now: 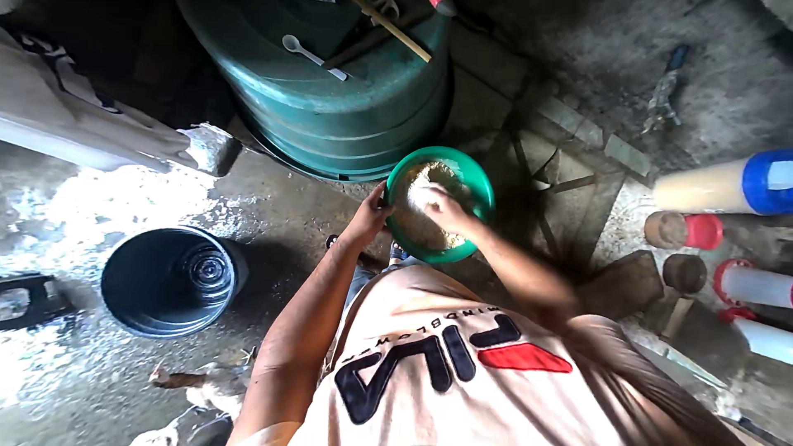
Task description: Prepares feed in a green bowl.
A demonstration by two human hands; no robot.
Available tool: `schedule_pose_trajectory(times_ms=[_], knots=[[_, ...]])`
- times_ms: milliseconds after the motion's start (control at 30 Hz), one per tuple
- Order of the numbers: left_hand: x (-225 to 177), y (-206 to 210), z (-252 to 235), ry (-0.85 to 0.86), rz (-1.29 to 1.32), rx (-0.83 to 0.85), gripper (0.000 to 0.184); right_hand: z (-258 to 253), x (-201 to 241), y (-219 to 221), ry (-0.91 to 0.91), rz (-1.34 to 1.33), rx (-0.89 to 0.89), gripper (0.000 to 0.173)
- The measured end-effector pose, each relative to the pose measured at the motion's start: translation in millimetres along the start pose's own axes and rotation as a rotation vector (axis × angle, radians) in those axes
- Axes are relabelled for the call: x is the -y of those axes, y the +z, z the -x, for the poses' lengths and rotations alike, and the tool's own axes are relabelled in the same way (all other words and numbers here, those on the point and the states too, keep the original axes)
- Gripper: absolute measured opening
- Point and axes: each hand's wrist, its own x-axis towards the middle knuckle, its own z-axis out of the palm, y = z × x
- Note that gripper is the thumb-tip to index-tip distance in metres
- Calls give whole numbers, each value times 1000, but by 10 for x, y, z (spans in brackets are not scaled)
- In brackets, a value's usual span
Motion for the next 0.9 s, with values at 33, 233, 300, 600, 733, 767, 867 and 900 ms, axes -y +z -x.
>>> schedule_pose_trajectory(times_ms=[33, 233, 300, 600, 733, 767, 867, 900], knots=[[-6, 1, -2, 2, -4, 2, 66, 35, 41, 99, -69, 134, 18, 45], [18, -3, 9, -12, 0, -1, 67, 33, 0, 215, 84, 525, 255, 85], [59, -26, 5, -18, 2, -1, 66, -30, -95, 171, 144, 537, 235, 89], [175, -20, 57, -32, 72, -36, 67, -184, -118, -79, 298, 127, -92, 37], [136, -6, 73, -7, 71, -16, 66, -59, 164, 54, 115, -42, 26, 41], [130, -5, 83, 1, 67, -13, 67, -26, 213, 53, 113, -23, 53, 48], [130, -2, 100, 14, 46, -13, 67, -88, 49, -55, 214, 37, -70, 56], [125, 1, 110, 16, 41, -9, 68, -162, -79, -120, 268, 11, -132, 57]])
